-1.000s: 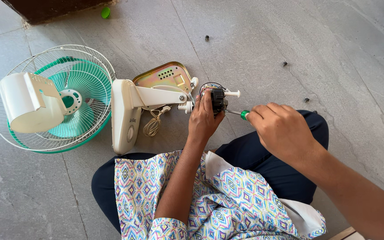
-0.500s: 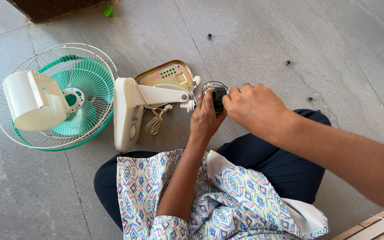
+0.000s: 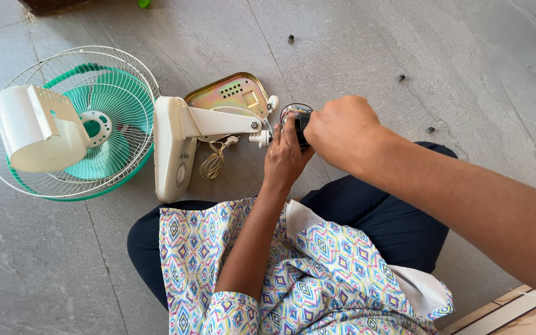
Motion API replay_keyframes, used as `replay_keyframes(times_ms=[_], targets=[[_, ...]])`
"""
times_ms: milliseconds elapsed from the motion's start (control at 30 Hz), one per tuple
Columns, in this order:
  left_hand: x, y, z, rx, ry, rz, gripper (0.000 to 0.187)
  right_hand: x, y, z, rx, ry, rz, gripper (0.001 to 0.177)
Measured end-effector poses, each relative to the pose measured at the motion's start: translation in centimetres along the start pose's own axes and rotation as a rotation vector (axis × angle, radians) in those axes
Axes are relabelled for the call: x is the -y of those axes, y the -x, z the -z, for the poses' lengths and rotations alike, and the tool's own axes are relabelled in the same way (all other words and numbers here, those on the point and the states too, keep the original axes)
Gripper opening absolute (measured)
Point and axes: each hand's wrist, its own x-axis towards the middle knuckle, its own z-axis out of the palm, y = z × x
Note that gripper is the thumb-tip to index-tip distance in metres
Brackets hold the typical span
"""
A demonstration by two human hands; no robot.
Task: The person sits on the floor and uses a green-handled screwdriver to tighten screws on a disassembled fan motor. They manipulate the motor and its wires, then reattach the motor to the fan's neck assembly.
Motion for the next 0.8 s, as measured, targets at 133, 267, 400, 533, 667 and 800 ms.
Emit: replay_keyframes(times_ms=[133,267,400,533,667,800], targets=[[0.1,-0.1,-0.1,0.031,-0.017,0.029,0.084,-0.2,-1.4,1.3,0.171,-0.095,-0.161,0.015],[0.3,0.1,-0.3,0.036,-0.051,0.012,0.081,-1.0,-3.1,2.6,0.334,-0.212,-0.309,0.018],[0.4,0.2,-0.5,0.020,-0.068,0.005,0.080,-1.2,-3.1,2.9,0.357,-0.245,-0.341,0.018],[0.5,0.1,-0.6,0.033,-0.018,0.012,0.088,0.0,-1.5,1.6,0.211,-0.238,-0.301,0.018],[0.5,-0.3,-0.5,0.031,0.031,0.034,0.090,0.8,0.1,-0.2,-0.023,-0.142,-0.182,0.009],[0.3,-0.5,-0.3,0.049,0.048,0.068,0.092,0.4,0.4,-2.0,-0.085,-0.022,-0.037,0.003]])
